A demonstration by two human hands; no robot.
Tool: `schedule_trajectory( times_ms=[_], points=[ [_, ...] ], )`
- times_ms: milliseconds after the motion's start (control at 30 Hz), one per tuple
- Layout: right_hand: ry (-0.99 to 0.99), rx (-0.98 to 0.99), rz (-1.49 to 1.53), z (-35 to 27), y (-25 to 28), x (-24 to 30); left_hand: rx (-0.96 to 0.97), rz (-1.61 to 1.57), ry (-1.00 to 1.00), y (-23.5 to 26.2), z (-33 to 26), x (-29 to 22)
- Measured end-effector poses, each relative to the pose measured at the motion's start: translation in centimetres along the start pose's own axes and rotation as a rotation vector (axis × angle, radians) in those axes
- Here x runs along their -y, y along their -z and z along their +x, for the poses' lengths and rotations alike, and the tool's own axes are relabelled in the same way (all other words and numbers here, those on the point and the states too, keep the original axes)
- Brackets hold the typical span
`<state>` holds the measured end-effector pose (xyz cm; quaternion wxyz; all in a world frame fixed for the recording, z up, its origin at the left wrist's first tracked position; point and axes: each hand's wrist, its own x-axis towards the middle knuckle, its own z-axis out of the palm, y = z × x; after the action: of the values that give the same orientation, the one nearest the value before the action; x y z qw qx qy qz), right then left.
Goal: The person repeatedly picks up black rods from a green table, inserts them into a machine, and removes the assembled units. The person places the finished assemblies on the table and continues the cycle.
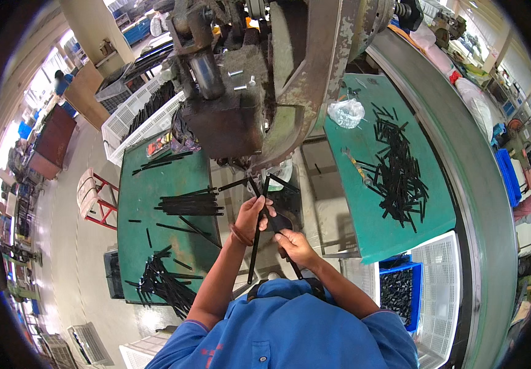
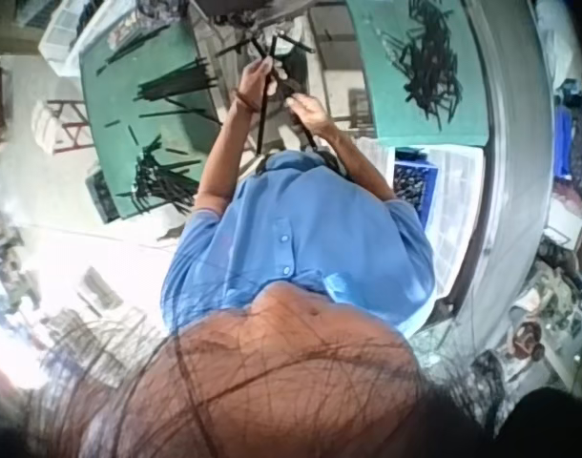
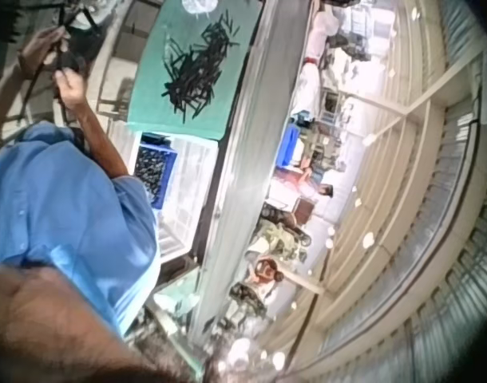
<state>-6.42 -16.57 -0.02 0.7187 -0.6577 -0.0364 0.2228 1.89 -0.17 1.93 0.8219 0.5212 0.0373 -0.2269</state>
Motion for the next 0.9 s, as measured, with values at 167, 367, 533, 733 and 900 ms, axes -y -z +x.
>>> schedule_trajectory(
  times_ms=[167,367,533,733,900],
  points=[
    [0.019,-0.091,0.092,-0.5,-2.1,-0.7,0.103,0.066,0.033,0.6,-1.6,0.2],
    [0.048,-0.137,0.108,-0.1,-3.0,-1.9,0.179,-0.042,0.012,1.7,-2.8,1.7],
    [0.023,-0.16,0.159,-0.1,-3.8,-1.0,0.173,-0.091,0.062,1.7,-3.2,1.0],
    [0.046,-0.164,0.214,-0.6,-4.1,-0.4,0.139,-0.087,0.09,1.2,-3.2,0.7],
    [0.057,-0.137,0.222,-0.5,-4.0,-0.4,0.135,-0.071,0.079,1.0,-3.4,0.6]
  ],
)
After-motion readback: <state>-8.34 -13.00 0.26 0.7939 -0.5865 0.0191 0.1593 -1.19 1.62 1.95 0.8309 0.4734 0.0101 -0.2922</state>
